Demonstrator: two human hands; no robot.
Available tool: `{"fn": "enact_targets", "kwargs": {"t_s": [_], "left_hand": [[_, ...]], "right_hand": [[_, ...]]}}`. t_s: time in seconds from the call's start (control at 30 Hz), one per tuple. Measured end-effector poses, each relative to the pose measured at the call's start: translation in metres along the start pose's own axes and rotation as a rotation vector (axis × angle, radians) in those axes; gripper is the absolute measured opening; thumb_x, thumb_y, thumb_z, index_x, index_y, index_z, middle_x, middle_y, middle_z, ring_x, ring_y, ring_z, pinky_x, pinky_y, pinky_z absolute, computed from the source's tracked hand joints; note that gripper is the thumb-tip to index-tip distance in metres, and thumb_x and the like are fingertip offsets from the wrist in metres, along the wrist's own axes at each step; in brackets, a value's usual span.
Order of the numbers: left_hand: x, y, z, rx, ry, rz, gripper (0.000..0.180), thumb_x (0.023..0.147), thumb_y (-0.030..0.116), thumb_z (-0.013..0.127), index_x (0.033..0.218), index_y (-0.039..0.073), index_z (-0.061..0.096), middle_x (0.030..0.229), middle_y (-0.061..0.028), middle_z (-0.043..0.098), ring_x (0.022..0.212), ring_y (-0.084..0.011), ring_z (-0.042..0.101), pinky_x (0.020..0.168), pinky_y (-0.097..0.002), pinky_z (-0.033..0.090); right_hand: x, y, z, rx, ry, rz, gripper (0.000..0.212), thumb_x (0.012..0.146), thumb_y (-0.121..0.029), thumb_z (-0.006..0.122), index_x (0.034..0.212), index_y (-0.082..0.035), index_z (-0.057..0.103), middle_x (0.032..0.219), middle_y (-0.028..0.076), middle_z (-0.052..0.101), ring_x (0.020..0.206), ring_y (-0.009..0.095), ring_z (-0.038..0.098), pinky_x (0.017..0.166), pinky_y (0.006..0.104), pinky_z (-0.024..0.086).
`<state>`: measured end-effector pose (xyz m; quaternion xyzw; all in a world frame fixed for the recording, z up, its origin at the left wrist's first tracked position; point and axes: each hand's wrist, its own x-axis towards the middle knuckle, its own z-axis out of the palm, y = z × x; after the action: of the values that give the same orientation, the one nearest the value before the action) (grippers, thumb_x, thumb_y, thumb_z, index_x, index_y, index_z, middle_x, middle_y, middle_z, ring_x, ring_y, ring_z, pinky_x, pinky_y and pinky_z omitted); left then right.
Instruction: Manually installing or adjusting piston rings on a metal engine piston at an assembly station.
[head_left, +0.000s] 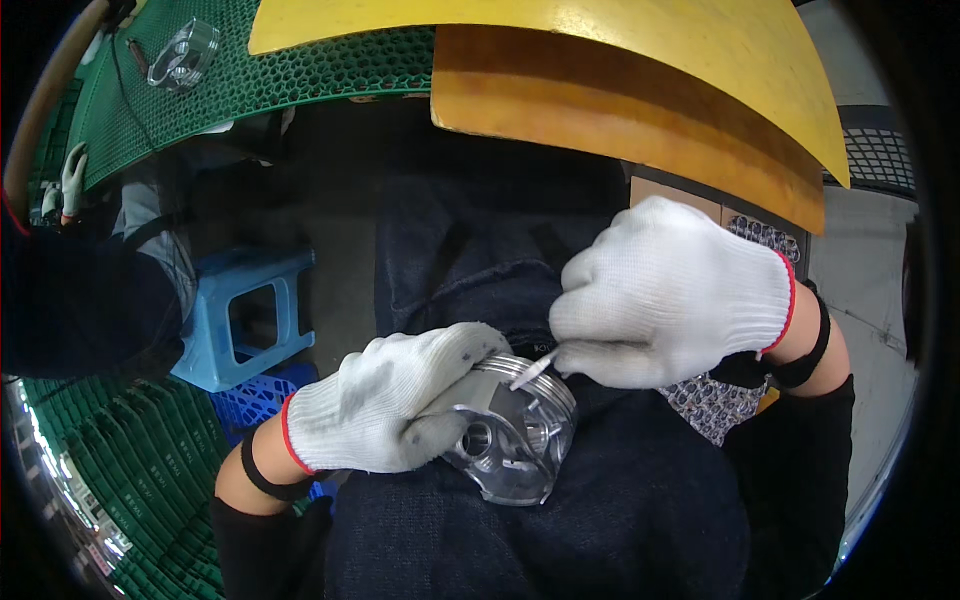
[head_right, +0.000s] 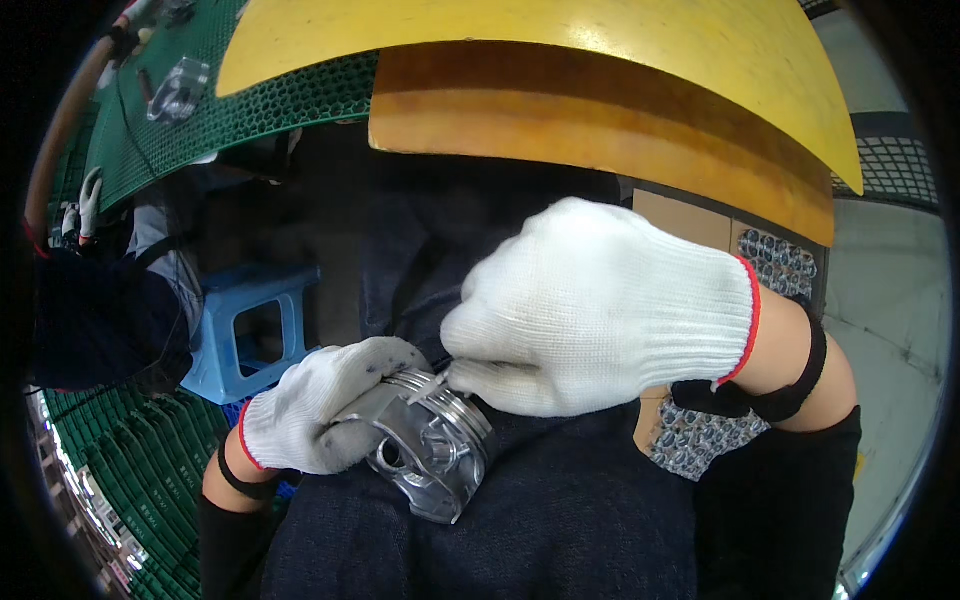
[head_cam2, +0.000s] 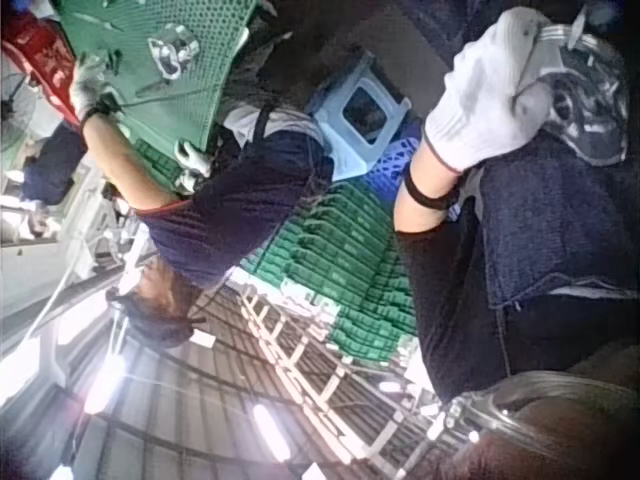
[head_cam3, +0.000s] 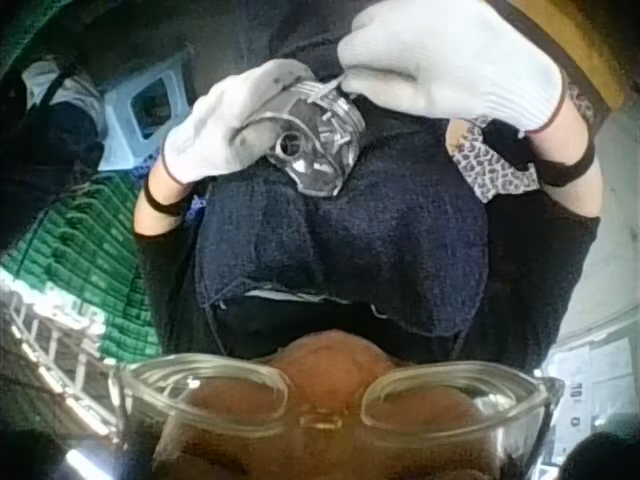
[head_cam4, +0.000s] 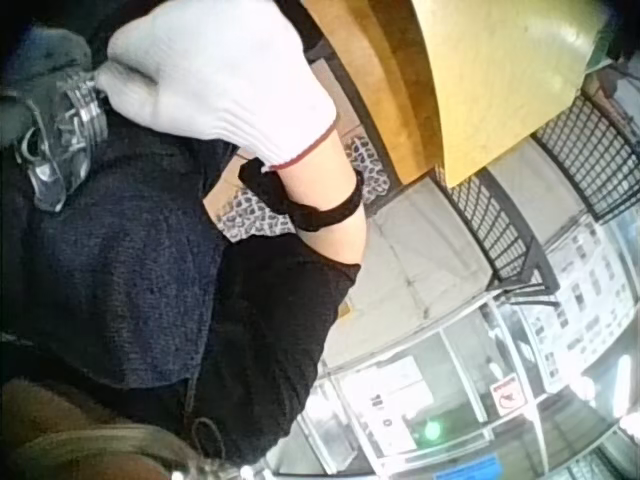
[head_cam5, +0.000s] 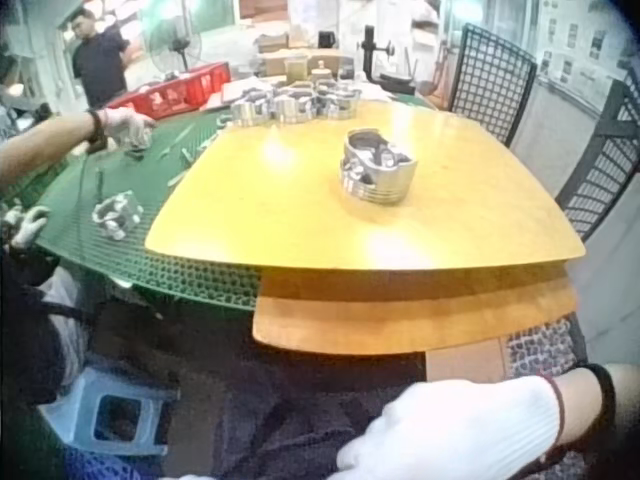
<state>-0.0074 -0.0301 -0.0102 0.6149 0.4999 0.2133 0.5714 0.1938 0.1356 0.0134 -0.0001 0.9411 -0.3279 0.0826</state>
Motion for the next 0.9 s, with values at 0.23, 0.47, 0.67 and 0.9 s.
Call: {"fn": "enact_targets", "kwargs": {"t_s": [0.23,0.47,0.67,0.9], "left_hand": [[-0.018,-0.009,0.006,-0.177,0.060,-0.160,0.059,0.069,0.011,0.063,0.123,-0.007,0.050,0.110,-0.0190,0.066,0.095,-0.0294,0.069,0.083,-0.0372,0.055],[-0.022,-0.008,0.010,-0.206,0.047,-0.138,0.054,0.073,-0.002,0.056,0.126,-0.005,0.048,0.119,-0.0269,0.059,0.105,-0.0349,0.064,0.085,-0.0407,0.054],[-0.031,-0.017,0.009,-0.358,0.325,-0.154,0.056,0.086,0.012,0.056,0.137,-0.003,0.041,0.126,-0.0154,0.056,0.117,-0.0221,0.054,0.101,-0.0346,0.043],[-0.030,-0.067,-0.105,-0.178,1.101,0.043,0.049,0.086,-0.001,0.049,0.135,0.002,0.045,0.122,-0.0115,0.058,0.108,-0.0184,0.057,0.095,-0.0297,0.048]], "right_hand": [[-0.022,-0.011,0.016,0.003,0.011,-0.030,0.028,0.077,-0.034,0.071,0.063,-0.015,0.055,0.056,0.001,0.050,0.050,0.021,0.058,0.043,0.0337,0.042],[-0.039,-0.014,0.046,0.356,0.028,-0.013,0.027,0.088,-0.033,0.062,0.074,-0.010,0.060,0.066,0.007,0.060,0.059,0.028,0.063,0.055,0.0371,0.053],[-0.041,-0.008,0.008,0.420,0.449,-0.163,0.017,0.081,-0.023,0.073,0.088,-0.009,0.069,0.070,0.007,0.063,0.058,0.025,0.062,0.052,0.0341,0.049],[-0.099,-0.040,-0.045,0.874,0.769,-0.875,0.022,0.088,-0.021,0.062,0.095,-0.001,0.064,0.080,0.012,0.065,0.064,0.026,0.064,0.060,0.0347,0.053]]}}
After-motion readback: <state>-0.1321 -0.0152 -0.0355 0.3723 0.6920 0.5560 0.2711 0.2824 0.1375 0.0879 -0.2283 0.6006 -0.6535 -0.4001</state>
